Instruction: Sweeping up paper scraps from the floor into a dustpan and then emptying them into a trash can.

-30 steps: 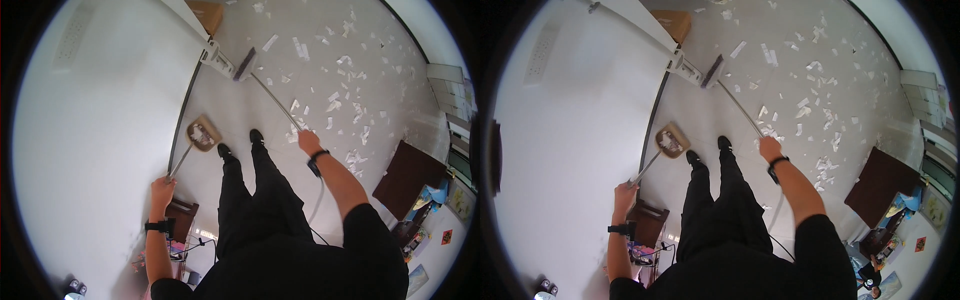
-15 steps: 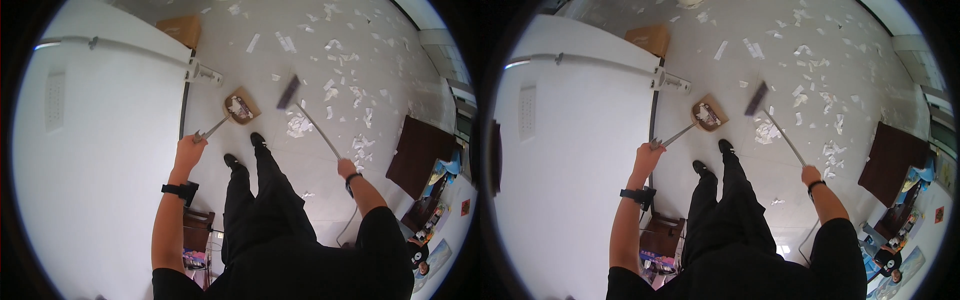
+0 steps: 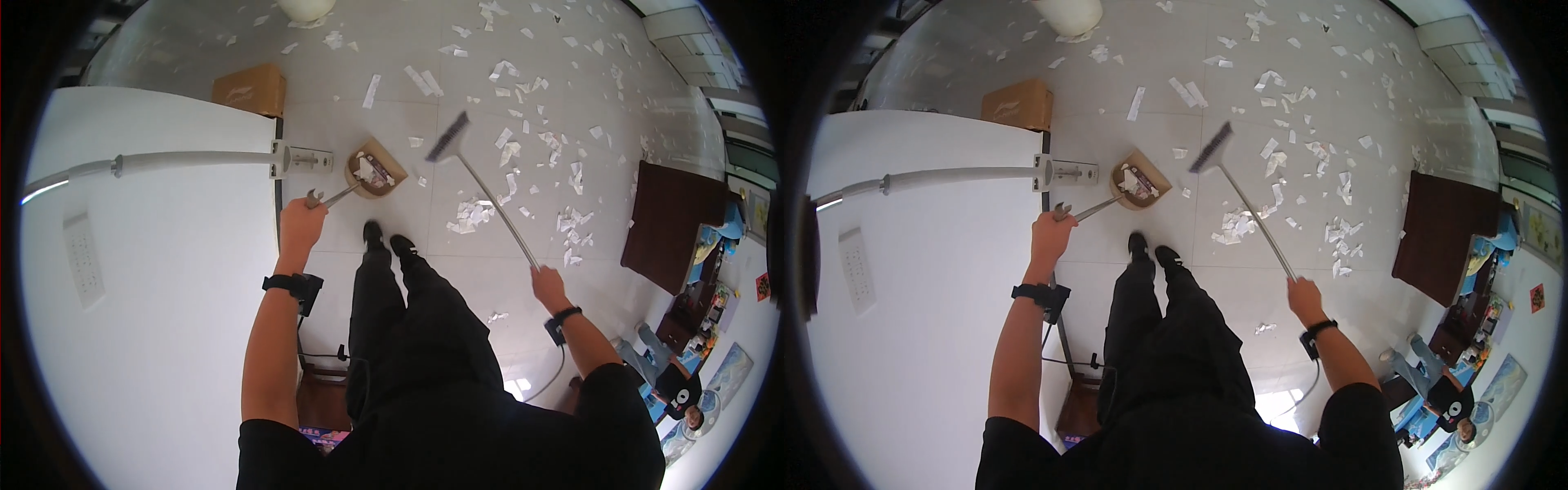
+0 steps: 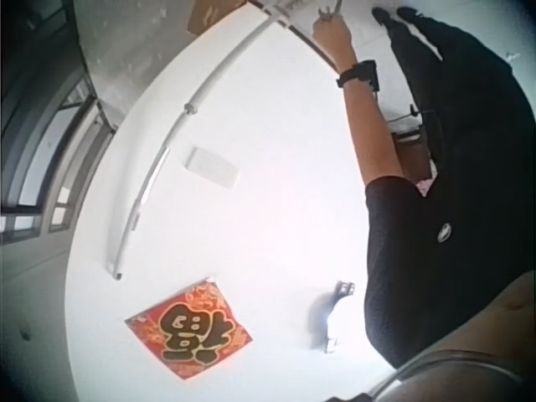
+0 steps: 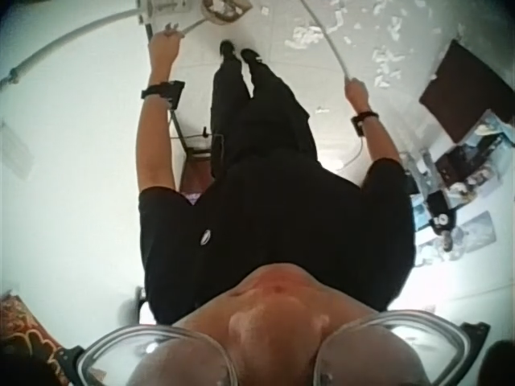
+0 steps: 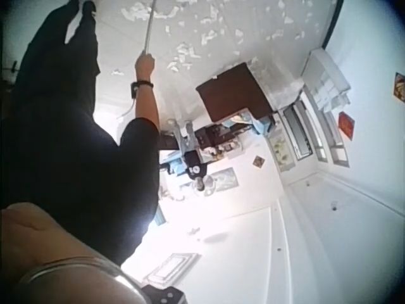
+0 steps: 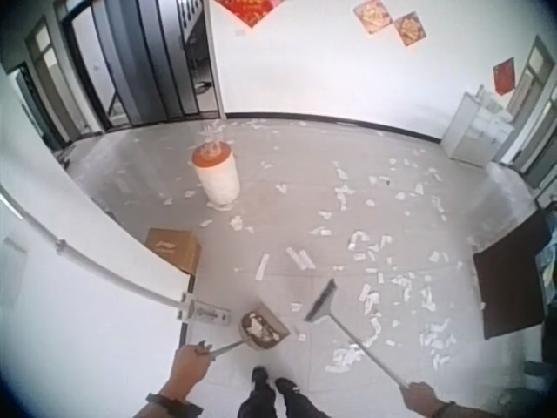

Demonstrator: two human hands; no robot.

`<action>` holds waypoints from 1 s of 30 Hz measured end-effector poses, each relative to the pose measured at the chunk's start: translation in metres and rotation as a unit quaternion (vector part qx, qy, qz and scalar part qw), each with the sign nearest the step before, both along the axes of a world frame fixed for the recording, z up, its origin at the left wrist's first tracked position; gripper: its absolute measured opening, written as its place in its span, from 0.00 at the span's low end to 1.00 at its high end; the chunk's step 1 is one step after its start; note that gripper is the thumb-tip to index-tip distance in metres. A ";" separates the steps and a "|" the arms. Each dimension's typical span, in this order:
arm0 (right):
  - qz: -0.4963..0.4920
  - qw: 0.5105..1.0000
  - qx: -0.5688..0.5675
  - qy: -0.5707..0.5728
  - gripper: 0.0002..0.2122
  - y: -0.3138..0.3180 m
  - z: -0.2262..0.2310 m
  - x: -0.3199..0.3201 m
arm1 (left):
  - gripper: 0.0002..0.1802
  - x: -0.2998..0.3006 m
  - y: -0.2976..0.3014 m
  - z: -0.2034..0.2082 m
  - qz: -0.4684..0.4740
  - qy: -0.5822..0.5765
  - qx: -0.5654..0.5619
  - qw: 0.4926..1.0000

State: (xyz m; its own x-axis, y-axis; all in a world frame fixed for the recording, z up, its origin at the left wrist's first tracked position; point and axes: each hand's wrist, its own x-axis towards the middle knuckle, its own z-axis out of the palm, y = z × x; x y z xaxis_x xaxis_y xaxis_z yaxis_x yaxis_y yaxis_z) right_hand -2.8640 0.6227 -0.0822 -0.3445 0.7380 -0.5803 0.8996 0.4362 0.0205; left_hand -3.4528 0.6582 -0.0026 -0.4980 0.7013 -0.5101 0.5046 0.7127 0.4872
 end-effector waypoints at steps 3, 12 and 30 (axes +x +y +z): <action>-0.122 0.992 -0.027 -0.004 0.17 0.067 -0.008 -0.099 | 0.14 -0.004 0.024 -0.008 -0.022 0.002 0.036 0.999; -0.173 0.980 -0.069 -0.065 0.12 0.131 -0.038 -0.163 | 0.15 -0.018 0.058 0.004 0.012 0.000 -0.025 1.000; -0.302 0.950 -0.064 -0.044 0.21 0.071 0.032 -0.101 | 0.15 0.007 0.075 0.007 0.027 0.018 -0.051 0.998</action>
